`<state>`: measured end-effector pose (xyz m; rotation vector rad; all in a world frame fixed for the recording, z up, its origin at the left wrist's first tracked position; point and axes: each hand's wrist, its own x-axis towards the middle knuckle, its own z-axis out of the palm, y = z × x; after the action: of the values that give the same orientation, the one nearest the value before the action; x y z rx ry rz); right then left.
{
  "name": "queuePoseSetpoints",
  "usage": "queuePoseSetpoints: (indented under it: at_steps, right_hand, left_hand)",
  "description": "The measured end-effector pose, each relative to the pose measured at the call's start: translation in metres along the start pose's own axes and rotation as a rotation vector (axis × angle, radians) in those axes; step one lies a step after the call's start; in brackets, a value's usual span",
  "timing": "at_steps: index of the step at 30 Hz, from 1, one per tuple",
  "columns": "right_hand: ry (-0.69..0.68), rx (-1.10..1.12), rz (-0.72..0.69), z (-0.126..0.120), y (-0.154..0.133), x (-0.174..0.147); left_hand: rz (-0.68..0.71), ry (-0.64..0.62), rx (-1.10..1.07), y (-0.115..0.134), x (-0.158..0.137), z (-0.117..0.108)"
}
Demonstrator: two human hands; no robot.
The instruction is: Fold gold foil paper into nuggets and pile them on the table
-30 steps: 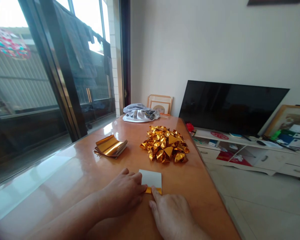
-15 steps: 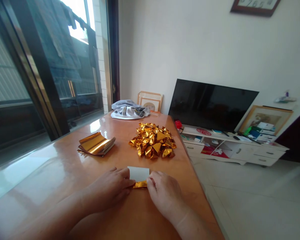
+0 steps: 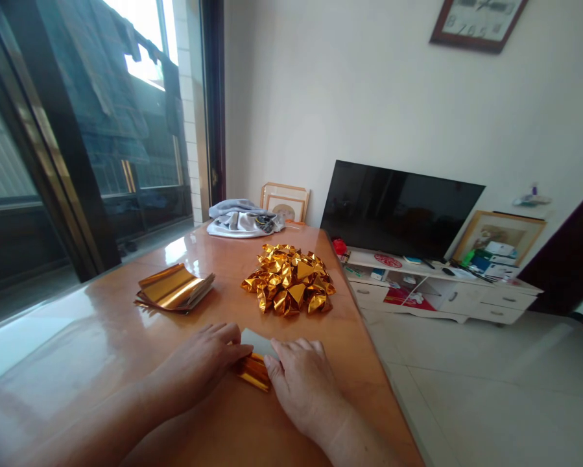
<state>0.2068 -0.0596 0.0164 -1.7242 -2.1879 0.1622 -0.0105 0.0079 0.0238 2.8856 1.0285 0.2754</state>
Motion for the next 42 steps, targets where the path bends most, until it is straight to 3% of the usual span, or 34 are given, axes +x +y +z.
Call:
queuePoseSetpoints:
  at_steps: [7, 10, 14, 19, 27, 34, 38, 42]
  right_hand:
    - [-0.058, 0.197, -0.011, -0.003, -0.006, -0.008]
    - [-0.002, 0.223, 0.019, -0.001, -0.004, -0.007]
    - [0.081, 0.162, 0.066, 0.002, 0.002, -0.003]
    - [0.035, 0.118, 0.036, 0.007, 0.005, -0.001]
    - [-0.012, 0.034, 0.051, 0.006, -0.003, -0.006]
    - [-0.064, 0.165, 0.080, -0.002, -0.006, -0.008]
    - [-0.032, 0.175, 0.089, -0.002, -0.003, -0.007]
    - [0.007, 0.172, 0.095, 0.000, 0.000, -0.006]
  left_hand:
    - [-0.141, -0.007, -0.121, -0.001, 0.001, 0.001]
    - [-0.247, 0.013, -0.189, 0.001, 0.000, 0.001]
    - [-0.385, 0.131, -0.172, 0.006, -0.002, 0.001]
    - [-0.478, 0.045, -0.131, 0.007, -0.003, 0.002]
    - [-0.359, 0.018, -0.074, 0.006, -0.006, 0.014]
    - [-0.246, 0.028, -0.107, 0.002, -0.005, 0.010]
    - [-0.285, 0.053, -0.076, 0.004, -0.005, 0.001]
    - [-0.336, 0.000, -0.057, 0.007, -0.005, -0.003]
